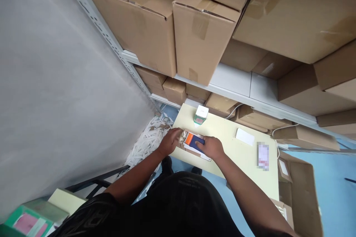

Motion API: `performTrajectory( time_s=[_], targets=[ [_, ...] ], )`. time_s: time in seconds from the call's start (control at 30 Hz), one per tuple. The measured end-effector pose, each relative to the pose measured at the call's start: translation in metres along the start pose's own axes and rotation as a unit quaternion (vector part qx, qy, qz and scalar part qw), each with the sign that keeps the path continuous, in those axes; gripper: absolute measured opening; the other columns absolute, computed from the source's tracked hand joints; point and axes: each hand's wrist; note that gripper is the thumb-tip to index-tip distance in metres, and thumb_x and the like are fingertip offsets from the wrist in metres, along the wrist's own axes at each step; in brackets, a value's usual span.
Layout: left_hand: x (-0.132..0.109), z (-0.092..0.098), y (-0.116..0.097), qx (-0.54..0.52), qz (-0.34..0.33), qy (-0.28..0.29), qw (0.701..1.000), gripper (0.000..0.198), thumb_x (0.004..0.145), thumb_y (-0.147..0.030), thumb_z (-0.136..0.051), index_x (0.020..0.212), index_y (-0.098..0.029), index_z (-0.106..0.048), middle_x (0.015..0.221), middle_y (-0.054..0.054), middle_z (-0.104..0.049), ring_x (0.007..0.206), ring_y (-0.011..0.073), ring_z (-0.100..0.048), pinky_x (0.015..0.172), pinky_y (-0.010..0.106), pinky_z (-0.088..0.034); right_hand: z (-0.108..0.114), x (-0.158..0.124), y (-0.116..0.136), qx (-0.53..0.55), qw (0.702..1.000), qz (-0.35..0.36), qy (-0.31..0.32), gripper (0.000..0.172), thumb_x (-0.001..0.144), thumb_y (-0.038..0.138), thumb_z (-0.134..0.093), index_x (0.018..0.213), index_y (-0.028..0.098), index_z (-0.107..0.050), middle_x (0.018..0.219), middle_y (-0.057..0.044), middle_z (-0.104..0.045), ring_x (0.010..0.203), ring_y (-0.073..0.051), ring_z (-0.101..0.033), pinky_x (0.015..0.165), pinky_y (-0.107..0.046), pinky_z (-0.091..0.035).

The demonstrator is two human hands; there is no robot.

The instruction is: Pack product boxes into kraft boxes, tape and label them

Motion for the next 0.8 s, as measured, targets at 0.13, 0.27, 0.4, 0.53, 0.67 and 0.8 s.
performTrajectory(
  time_s=[0.13, 0.27, 0.4, 0.53, 0.67, 0.8],
  targets=[
    [-0.004, -0.006, -0.018, 0.130, -0.147, 0.086, 0.977, 0.092, 0.085, -0.045, -0.065, 0.162, -0.014, -0.027, 0.168, 0.018, -0.026, 0.155, 0.0378, -0.024, 0.126, 0.056, -0.021, -0.002, 0.003, -0.001, 0.004, 1.000, 0.005, 0.000, 0.053, 0.094, 0.068, -0.052, 0.095, 0.022, -0.077, 0.091, -0.014, -0.078, 0.086, -0.028, -0.072, 0.067, -0.031, -0.041],
    [-0.003, -0.019, -0.017, 0.212, -0.157, 0.087, 0.961, 0.098, 0.088, -0.061, -0.061, 0.163, -0.009, -0.025, 0.169, 0.021, -0.020, 0.157, 0.0387, -0.017, 0.127, 0.057, -0.014, 0.000, 0.009, 0.000, 0.004, 1.000, 0.012, 0.004, 0.053, 0.094, 0.066, -0.051, 0.101, 0.022, -0.078, 0.096, -0.015, -0.078, 0.089, -0.028, -0.072, 0.070, -0.031, -0.043],
    [-0.002, -0.020, -0.014, 0.260, -0.164, 0.082, 0.948, 0.098, 0.088, -0.063, -0.059, 0.161, -0.006, -0.028, 0.169, 0.022, -0.021, 0.157, 0.0385, -0.018, 0.127, 0.054, -0.015, 0.004, 0.015, 0.000, 0.012, 1.000, 0.015, 0.009, 0.057, 0.091, 0.072, -0.052, 0.096, 0.021, -0.078, 0.096, -0.014, -0.078, 0.089, -0.028, -0.072, 0.065, -0.030, -0.041],
    [-0.002, -0.020, -0.013, 0.279, -0.173, 0.072, 0.942, 0.098, 0.087, -0.064, -0.061, 0.160, -0.007, -0.031, 0.168, 0.023, -0.022, 0.156, 0.0390, -0.022, 0.126, 0.054, -0.019, 0.007, 0.007, -0.008, 0.055, 0.998, 0.018, 0.001, 0.062, 0.085, 0.079, -0.055, 0.087, 0.021, -0.077, 0.091, -0.012, -0.078, 0.084, -0.027, -0.072, 0.060, -0.029, -0.038],
    [0.000, -0.021, -0.014, 0.295, -0.173, 0.076, 0.937, 0.100, 0.086, -0.065, -0.062, 0.161, -0.008, -0.030, 0.168, 0.023, -0.023, 0.155, 0.0393, -0.026, 0.125, 0.053, -0.022, 0.007, -0.008, -0.024, 0.080, 0.997, 0.011, -0.016, 0.061, 0.083, 0.080, -0.057, 0.084, 0.022, -0.076, 0.087, -0.011, -0.077, 0.081, -0.026, -0.071, 0.060, -0.029, -0.038],
    [0.001, -0.021, -0.014, 0.303, -0.170, 0.080, 0.934, 0.100, 0.087, -0.064, -0.062, 0.162, -0.008, -0.028, 0.168, 0.022, -0.022, 0.155, 0.0382, -0.025, 0.125, 0.052, -0.023, 0.009, -0.027, -0.061, 0.085, 0.996, -0.010, -0.024, 0.058, 0.086, 0.076, -0.056, 0.078, 0.022, -0.075, 0.080, -0.010, -0.075, 0.075, -0.024, -0.068, 0.060, -0.029, -0.035]
  ],
)
Point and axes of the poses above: each hand's wrist, its own x-axis towards the middle knuckle, its own z-axis out of the back of the hand, y = z × x
